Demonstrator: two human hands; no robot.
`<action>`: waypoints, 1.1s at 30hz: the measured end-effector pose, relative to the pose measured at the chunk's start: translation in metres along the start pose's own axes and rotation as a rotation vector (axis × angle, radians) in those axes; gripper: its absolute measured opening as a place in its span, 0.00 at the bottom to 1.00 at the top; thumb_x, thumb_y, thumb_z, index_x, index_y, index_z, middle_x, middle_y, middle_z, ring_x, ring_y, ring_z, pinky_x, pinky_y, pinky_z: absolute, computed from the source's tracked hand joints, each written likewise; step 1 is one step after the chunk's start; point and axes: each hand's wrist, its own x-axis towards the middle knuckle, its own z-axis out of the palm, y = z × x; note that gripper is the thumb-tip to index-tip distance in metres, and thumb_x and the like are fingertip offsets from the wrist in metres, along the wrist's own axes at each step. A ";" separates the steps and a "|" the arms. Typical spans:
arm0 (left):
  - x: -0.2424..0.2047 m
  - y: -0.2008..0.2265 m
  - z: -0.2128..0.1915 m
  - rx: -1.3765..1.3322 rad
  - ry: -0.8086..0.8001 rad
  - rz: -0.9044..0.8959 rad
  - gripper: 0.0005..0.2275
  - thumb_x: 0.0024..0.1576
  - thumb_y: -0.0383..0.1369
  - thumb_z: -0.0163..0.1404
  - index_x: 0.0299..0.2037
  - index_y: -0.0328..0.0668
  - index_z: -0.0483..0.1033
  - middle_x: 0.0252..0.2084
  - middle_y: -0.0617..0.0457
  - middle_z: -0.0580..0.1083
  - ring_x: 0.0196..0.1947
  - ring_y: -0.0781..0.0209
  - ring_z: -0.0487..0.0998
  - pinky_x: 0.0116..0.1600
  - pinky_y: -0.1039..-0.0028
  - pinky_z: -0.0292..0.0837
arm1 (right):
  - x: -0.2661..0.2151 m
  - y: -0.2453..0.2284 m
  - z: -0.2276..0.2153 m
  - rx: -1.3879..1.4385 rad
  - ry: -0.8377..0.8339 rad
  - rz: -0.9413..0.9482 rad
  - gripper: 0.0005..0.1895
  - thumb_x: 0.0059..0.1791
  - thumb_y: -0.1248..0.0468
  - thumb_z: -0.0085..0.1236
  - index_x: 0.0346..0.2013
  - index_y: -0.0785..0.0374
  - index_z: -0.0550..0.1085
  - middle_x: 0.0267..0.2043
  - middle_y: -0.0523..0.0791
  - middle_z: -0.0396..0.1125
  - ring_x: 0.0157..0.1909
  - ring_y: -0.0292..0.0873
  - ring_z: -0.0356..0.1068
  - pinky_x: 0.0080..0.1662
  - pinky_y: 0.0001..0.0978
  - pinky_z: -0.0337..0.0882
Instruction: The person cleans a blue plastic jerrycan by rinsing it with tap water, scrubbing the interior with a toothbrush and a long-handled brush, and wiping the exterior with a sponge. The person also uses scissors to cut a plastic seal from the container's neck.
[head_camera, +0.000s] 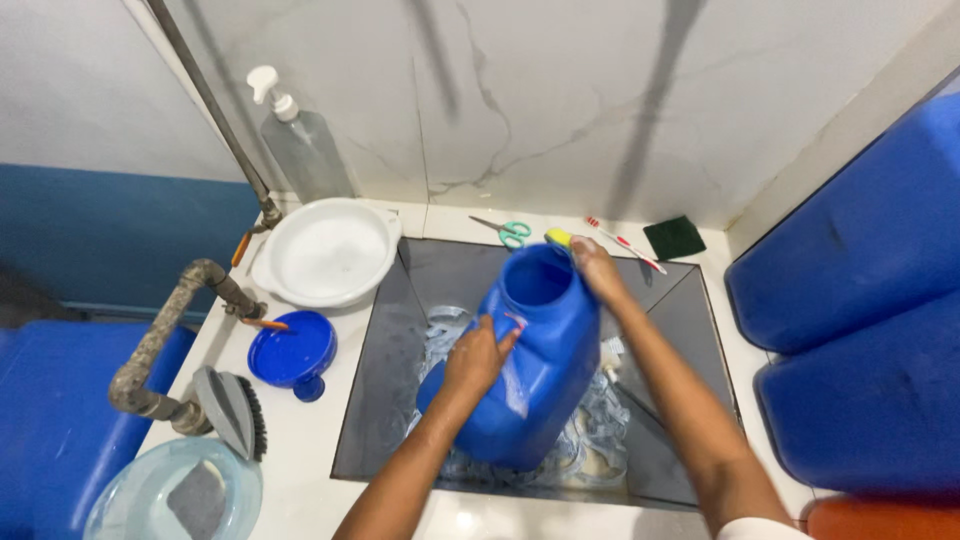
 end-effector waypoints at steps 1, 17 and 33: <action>0.002 -0.005 0.007 -0.033 0.027 -0.048 0.29 0.60 0.55 0.47 0.48 0.26 0.69 0.34 0.27 0.77 0.39 0.29 0.79 0.44 0.47 0.75 | -0.029 0.000 0.023 -0.187 0.143 -0.075 0.20 0.59 0.54 0.41 0.53 0.67 0.71 0.53 0.57 0.67 0.57 0.60 0.64 0.58 0.53 0.63; 0.030 -0.034 0.018 0.004 0.354 -0.075 0.28 0.63 0.53 0.42 0.43 0.26 0.74 0.40 0.24 0.76 0.43 0.24 0.78 0.49 0.45 0.73 | -0.110 -0.099 0.100 -0.163 -0.568 -0.441 0.32 0.48 0.63 0.54 0.61 0.84 0.62 0.47 0.62 0.67 0.55 0.62 0.67 0.61 0.53 0.68; 0.045 -0.185 0.016 -0.158 0.072 -0.571 0.31 0.62 0.57 0.38 0.57 0.34 0.73 0.49 0.24 0.76 0.53 0.26 0.76 0.60 0.46 0.69 | -0.119 0.051 0.238 -0.263 0.091 -0.379 0.17 0.48 0.68 0.49 0.49 0.80 0.67 0.54 0.63 0.64 0.57 0.63 0.64 0.61 0.58 0.62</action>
